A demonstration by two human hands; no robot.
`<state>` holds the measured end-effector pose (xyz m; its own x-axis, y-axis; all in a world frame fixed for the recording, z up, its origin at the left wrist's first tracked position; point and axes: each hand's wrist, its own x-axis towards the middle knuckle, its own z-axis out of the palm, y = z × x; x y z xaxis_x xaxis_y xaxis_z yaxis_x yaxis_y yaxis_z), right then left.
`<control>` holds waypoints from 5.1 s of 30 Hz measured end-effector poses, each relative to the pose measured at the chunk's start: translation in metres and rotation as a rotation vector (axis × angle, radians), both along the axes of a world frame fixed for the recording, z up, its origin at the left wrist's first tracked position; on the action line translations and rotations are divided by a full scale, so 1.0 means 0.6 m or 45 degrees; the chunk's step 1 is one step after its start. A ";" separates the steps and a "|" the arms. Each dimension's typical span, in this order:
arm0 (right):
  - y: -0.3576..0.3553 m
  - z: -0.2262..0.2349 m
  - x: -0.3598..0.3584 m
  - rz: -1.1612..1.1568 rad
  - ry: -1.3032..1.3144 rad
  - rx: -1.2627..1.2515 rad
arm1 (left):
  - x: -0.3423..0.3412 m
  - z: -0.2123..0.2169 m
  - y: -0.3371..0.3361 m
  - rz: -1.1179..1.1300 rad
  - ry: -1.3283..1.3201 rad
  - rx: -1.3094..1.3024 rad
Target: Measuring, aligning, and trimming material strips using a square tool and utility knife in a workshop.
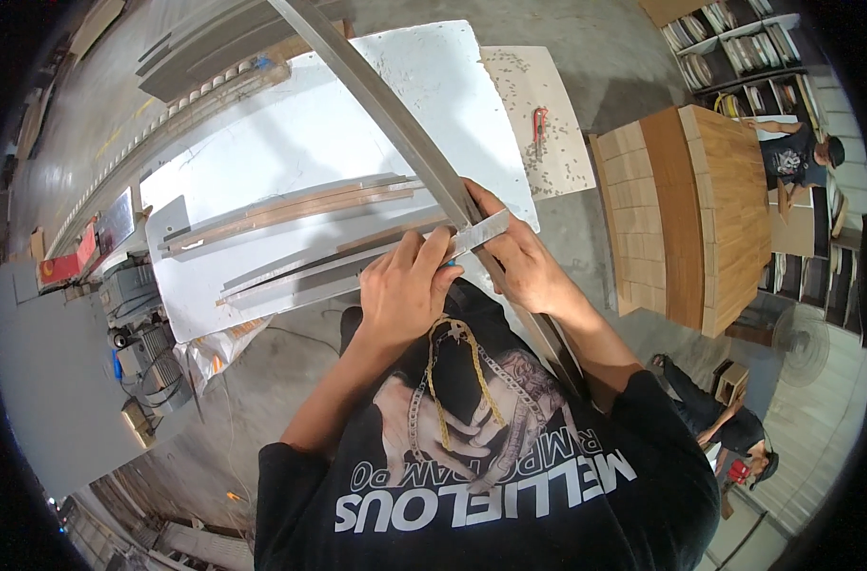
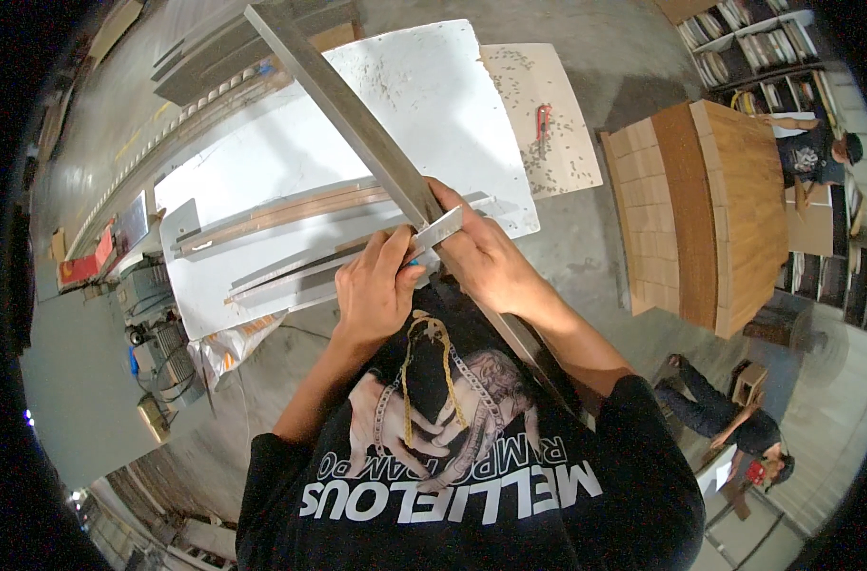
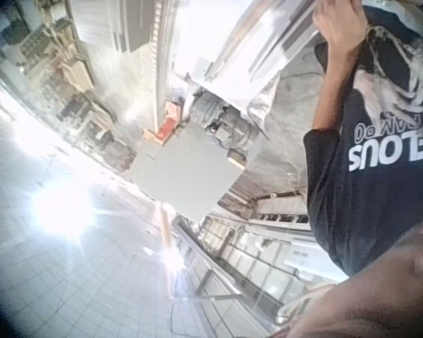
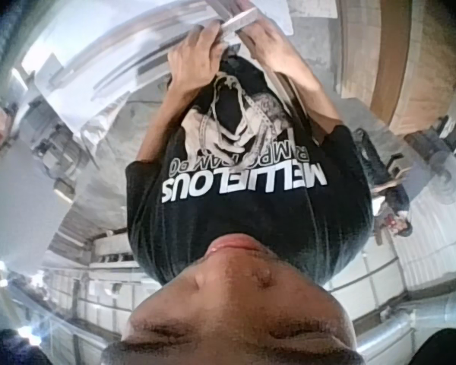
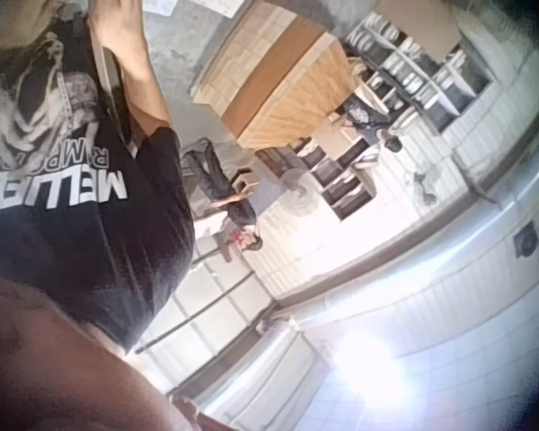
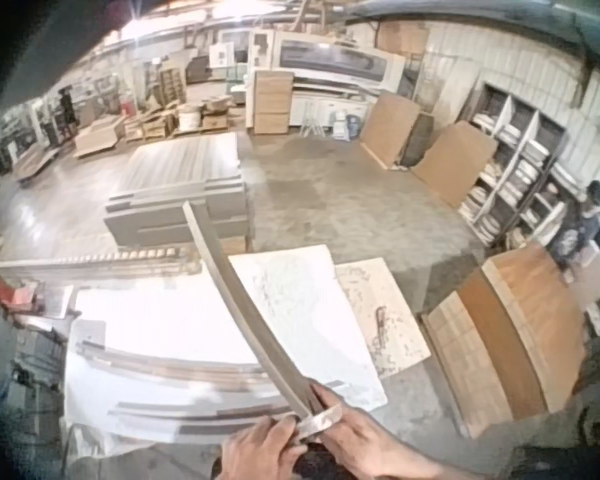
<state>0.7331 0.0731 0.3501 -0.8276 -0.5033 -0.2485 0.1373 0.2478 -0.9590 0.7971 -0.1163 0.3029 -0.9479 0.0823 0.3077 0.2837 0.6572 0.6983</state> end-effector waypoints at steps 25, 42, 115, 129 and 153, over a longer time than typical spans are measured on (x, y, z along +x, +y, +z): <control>-0.006 0.016 0.011 0.205 0.104 0.462 | -0.048 0.036 -0.082 -0.354 0.190 -0.700; 0.008 -0.003 0.025 0.089 0.056 0.252 | -0.008 -0.015 -0.001 -0.087 0.010 -0.276; 0.094 -0.093 0.016 -0.066 0.333 0.212 | -0.076 -0.059 0.051 -0.290 -0.060 -0.376; 0.106 -0.092 0.000 -0.083 0.317 0.191 | -0.095 -0.043 0.054 -0.265 -0.204 -0.382; 0.144 -0.171 -0.001 -0.062 -0.442 -0.104 | -0.321 -0.357 -0.225 0.552 -0.396 -0.213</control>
